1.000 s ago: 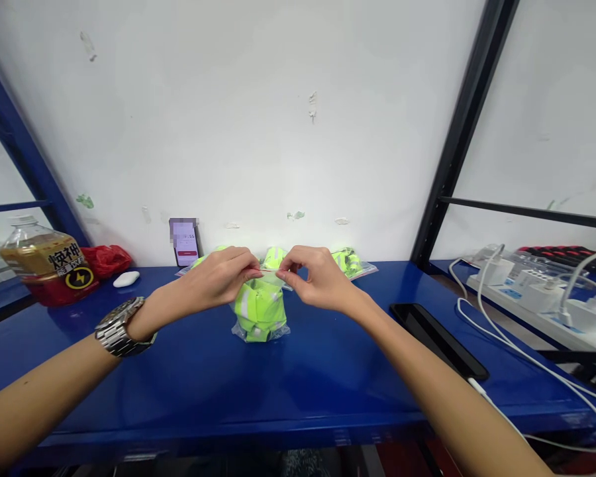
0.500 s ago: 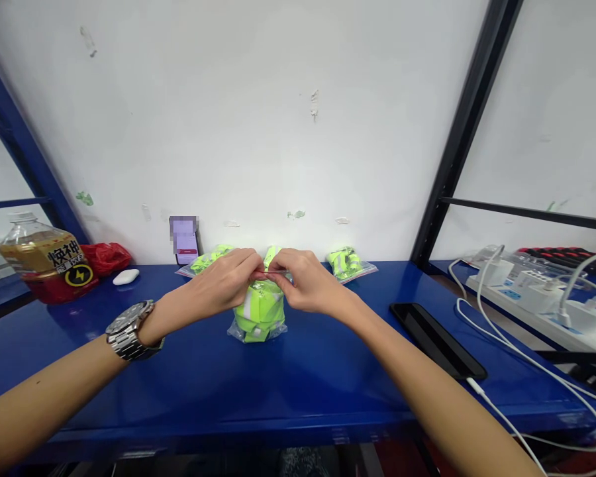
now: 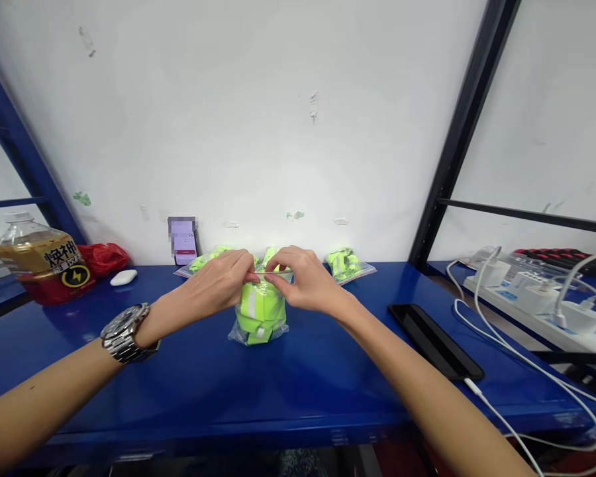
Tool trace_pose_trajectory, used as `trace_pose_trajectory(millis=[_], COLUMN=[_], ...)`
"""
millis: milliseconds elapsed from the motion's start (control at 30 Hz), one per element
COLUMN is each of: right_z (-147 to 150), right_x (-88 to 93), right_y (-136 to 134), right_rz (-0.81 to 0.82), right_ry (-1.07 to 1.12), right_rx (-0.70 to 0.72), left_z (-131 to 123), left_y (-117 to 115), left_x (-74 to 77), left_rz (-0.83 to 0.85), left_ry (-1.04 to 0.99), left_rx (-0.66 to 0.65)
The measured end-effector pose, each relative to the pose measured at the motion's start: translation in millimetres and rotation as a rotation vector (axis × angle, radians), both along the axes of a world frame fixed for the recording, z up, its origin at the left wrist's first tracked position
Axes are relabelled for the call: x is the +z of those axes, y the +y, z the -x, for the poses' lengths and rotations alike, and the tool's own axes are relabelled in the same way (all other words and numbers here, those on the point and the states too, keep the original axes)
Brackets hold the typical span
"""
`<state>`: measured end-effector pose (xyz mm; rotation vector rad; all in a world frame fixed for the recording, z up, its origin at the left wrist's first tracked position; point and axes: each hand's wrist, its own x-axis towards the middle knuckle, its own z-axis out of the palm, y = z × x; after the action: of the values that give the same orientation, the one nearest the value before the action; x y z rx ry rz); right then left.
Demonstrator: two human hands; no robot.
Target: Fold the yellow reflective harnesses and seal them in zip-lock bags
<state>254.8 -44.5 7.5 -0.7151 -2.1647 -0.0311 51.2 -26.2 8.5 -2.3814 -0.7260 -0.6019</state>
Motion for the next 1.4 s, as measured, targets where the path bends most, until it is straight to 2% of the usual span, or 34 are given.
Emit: trace_pose_trajectory(millis=[133, 233, 367, 500, 600, 733, 833, 933, 1000, 1033, 1100, 1133, 1200, 1267, 1333, 1400], right_z=[-1, -2, -3, -8, -9, -1, -4, -21, -34, -40, -48, -49, -49, -46, -46, -52], right_x=[-5.5, -10.6, -11.6, -3.4, 5.2, 14.9, 21.5, 22.3, 12.8, 4.0, -20.2, -34.0, -59.4, -74.9, -77.6, -71.9], right_y=[6, 9, 9, 7, -2, -18, -17, 5, 27, 37, 55, 62, 70, 73, 74, 74], right_rz=[0.009, 0.006, -0.021, 0.076, 0.096, 0.073, 0.134, 0.085, -0.036, -0.114, -0.204, -0.169, 0.062, 0.133, 0.145, 0.133], right_ry=[0.042, 0.071, 0.049, 0.018, -0.108, -0.427, -0.498, -0.369, -0.215, -0.158, -0.221, -0.307, -0.587, -0.642, -0.625, -0.583], right_rx=[-0.123, -0.223, -0.227, -0.201, -0.215, -0.276, -0.442, -0.748, -0.916, -0.943, -0.847, -0.792, -0.652, -0.618, -0.636, -0.698], left_z=[4, 11, 16, 16, 14, 7, 5, 11, 17, 20, 27, 29, 33, 36, 38, 39], left_y=[0, 0, 0, 2, 4, 5, 3, 5, 8, 11, 16, 18, 21, 22, 22, 21], left_x=[2.2, 4.2, 3.6, 0.2, -3.4, -6.9, -9.1, -15.6, -25.0, -31.3, -45.6, -52.9, -66.1, -75.9, -81.9, -85.1], left_rz=[0.053, 0.120, 0.124, 0.105, 0.070, -0.049, -0.096, -0.012, 0.070, 0.103, 0.168, 0.203, 0.278, 0.340, 0.373, 0.387], left_ry=[-0.044, -0.085, -0.082, -0.106, -0.125, -0.108, -0.164, -0.211, -0.181, -0.154, -0.091, -0.059, -0.001, 0.037, 0.060, 0.076], left_rx=[-0.065, -0.062, -0.034, -0.052, -0.122, -0.172, -0.150, -0.076, 0.003, 0.042, 0.097, 0.111, 0.130, 0.143, 0.149, 0.139])
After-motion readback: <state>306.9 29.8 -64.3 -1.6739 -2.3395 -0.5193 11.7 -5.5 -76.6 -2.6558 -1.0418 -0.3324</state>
